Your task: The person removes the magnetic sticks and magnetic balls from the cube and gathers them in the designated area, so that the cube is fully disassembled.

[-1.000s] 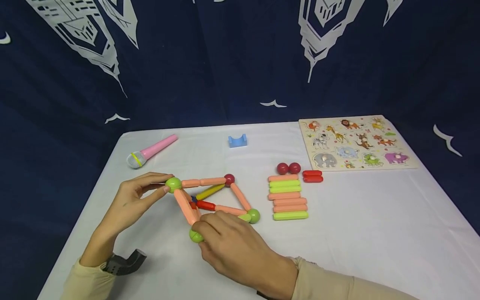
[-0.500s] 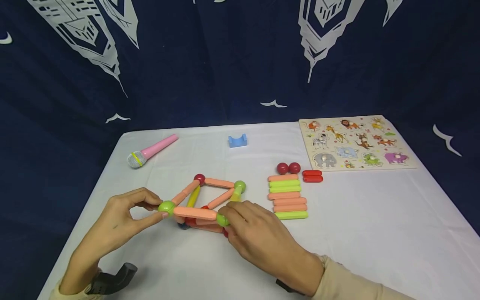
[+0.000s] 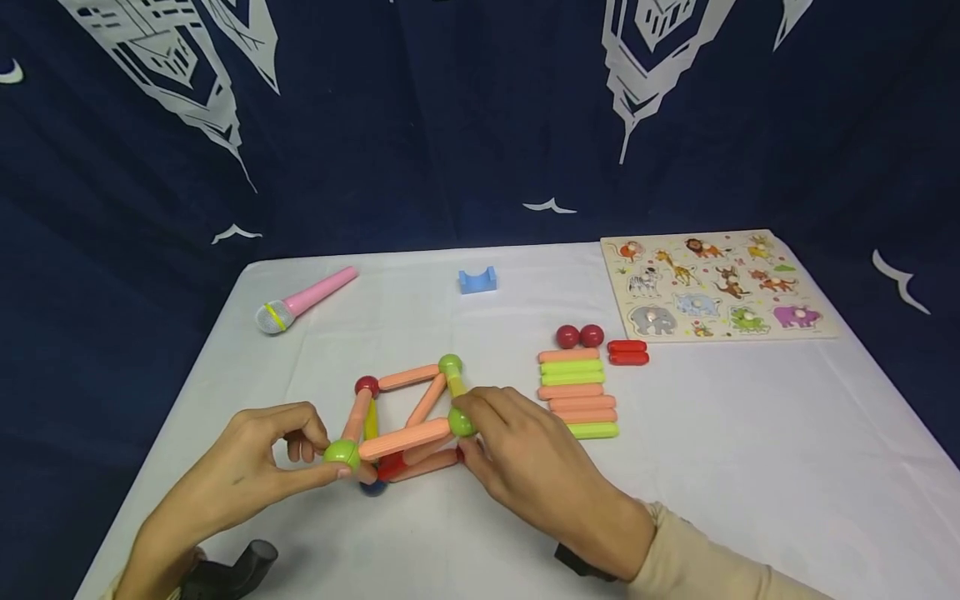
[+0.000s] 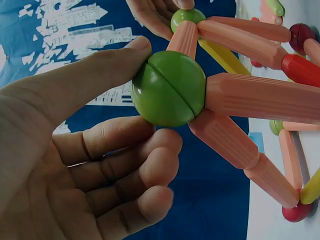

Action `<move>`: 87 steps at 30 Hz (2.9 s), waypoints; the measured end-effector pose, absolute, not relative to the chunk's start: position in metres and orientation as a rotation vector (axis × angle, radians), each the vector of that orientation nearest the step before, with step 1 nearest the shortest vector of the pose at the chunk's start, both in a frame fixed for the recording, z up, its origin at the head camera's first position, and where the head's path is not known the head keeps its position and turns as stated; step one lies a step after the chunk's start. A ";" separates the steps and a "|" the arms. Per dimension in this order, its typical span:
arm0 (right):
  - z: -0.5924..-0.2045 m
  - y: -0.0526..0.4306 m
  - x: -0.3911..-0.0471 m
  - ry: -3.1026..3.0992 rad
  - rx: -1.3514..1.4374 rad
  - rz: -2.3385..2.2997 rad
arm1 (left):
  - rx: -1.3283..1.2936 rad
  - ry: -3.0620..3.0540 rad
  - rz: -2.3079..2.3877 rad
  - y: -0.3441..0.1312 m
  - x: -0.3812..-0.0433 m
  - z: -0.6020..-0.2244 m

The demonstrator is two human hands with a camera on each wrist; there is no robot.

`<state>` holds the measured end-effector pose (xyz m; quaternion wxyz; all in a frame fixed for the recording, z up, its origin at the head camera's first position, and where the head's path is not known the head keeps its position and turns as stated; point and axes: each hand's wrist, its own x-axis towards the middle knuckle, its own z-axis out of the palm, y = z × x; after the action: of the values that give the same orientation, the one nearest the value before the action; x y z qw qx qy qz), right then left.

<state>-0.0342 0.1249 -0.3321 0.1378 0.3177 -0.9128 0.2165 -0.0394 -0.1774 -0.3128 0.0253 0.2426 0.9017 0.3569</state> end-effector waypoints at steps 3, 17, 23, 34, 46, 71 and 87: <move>-0.331 0.124 -0.036 -2.663 0.896 0.616 | 0.733 2.808 1.087 -0.176 -0.040 -0.312; -0.332 0.117 -0.042 -2.727 0.841 0.640 | 1.097 2.969 0.771 -0.133 -0.034 -0.314; -0.331 0.119 -0.041 -2.718 0.846 0.695 | 1.165 2.953 0.487 -0.098 -0.044 -0.313; -0.334 0.120 -0.040 -2.708 0.821 0.816 | 1.088 3.017 0.442 -0.072 -0.058 -0.319; -0.338 0.117 -0.039 -2.687 0.816 0.815 | 1.031 3.173 0.429 -0.064 -0.056 -0.331; -0.344 0.109 -0.039 -2.719 0.701 1.065 | 1.059 3.180 0.396 -0.068 -0.057 -0.333; -0.334 0.118 -0.049 -2.876 0.501 1.587 | 1.044 3.155 0.461 -0.068 -0.058 -0.332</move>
<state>-0.0491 0.1183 -0.3343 -0.0906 0.1501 -0.8620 0.4756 -0.0575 -0.0676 -0.3321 -0.1064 0.3094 0.9351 0.1365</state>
